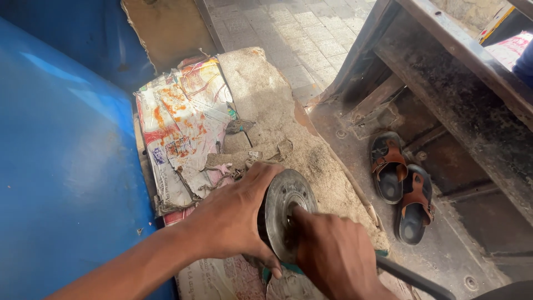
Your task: Cleaning and prying parts of a circular mechanical component using a screwdriver and utility blade.
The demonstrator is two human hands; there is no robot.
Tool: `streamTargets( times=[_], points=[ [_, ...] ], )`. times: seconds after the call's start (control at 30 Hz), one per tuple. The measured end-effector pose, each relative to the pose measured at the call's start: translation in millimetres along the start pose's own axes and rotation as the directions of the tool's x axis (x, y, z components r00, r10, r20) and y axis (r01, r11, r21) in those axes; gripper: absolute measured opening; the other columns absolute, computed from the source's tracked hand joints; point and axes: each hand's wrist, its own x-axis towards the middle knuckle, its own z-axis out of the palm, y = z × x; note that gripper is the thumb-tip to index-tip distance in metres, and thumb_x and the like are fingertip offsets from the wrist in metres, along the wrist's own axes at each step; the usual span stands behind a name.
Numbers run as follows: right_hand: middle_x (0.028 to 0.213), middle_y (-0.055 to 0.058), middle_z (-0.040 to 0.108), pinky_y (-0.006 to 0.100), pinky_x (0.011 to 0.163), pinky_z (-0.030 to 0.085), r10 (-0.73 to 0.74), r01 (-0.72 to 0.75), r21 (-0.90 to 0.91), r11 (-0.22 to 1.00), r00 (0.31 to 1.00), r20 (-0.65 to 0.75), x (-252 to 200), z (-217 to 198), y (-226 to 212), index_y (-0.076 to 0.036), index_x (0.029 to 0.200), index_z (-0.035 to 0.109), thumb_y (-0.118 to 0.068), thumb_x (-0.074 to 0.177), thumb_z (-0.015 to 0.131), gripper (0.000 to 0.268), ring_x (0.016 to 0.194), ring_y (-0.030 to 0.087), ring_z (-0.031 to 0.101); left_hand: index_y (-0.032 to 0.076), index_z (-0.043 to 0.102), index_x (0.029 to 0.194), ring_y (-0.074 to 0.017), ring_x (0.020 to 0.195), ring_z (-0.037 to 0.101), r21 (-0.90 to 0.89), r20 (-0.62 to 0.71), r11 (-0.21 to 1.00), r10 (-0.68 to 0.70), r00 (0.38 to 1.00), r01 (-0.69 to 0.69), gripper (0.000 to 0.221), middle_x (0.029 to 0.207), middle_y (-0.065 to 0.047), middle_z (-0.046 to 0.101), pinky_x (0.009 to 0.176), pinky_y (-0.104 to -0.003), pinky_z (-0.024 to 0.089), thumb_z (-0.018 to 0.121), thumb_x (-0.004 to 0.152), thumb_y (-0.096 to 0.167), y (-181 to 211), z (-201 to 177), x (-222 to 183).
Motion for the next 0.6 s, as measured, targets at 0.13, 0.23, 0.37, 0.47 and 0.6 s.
streamTargets(
  times=[0.13,0.23,0.37,0.47,0.6],
  points=[
    [0.077,0.009,0.074,0.046,0.067,0.058,-0.052,0.053,0.049,0.997,0.998,-0.027,-6.9,9.8,13.2,-0.027,0.109,0.074,-0.035,0.096,0.06,0.021,0.07,0.029,0.076,0.022,0.023,0.151,-0.0359,0.127,0.058,-0.151,0.025,0.988,-0.029,0.999,0.033,0.14,0.147,-0.009,0.045,0.105,-0.047,0.045,0.097,0.036,0.05,-14.3,11.6,1.4],
    [0.077,0.011,0.077,0.047,0.071,0.059,-0.017,0.031,0.166,0.986,0.996,-0.088,-10.4,-21.8,1.8,-0.024,0.108,0.076,-0.032,0.096,0.06,0.022,0.073,0.031,0.077,0.018,0.023,0.15,-0.037,0.132,0.056,-0.211,-0.037,0.975,0.056,0.998,-0.062,0.139,0.147,-0.011,0.047,0.107,-0.047,0.045,0.099,0.038,0.05,-28.4,21.5,2.6],
    [0.085,0.012,0.077,0.044,0.077,0.058,0.123,-0.134,0.162,0.978,0.99,0.071,-2.7,-40.6,-4.3,-0.02,0.125,0.06,-0.035,0.103,0.053,0.028,0.08,0.029,0.076,0.017,0.014,0.153,-0.04,0.136,0.047,-0.199,0.004,0.98,0.029,1.0,-0.028,0.146,0.154,-0.014,0.035,0.109,-0.048,0.042,0.102,0.04,0.047,-21.1,18.2,4.1],
    [0.087,0.008,0.08,0.047,0.071,0.059,-0.101,0.123,0.188,0.974,0.987,-0.122,6.2,11.2,21.0,-0.026,0.122,0.069,-0.024,0.095,0.06,0.028,0.08,0.032,0.078,0.021,0.018,0.153,-0.0362,0.135,0.052,-0.239,0.045,0.971,0.021,0.999,-0.009,0.142,0.15,-0.011,0.042,0.108,-0.047,0.044,0.1,0.04,0.04,-16.0,14.9,4.1],
    [0.093,0.002,0.08,0.039,0.07,0.063,-0.35,0.387,0.161,0.908,0.911,-0.217,5.2,18.1,8.1,-0.023,0.105,0.067,-0.015,0.098,0.052,0.018,0.07,0.022,0.079,0.021,0.02,0.152,-0.0354,0.134,0.054,-0.332,0.006,0.943,0.029,1.0,-0.025,0.14,0.149,-0.01,0.045,0.108,-0.045,0.046,0.099,0.037,0.033,-23.9,17.6,2.5]
  ],
)
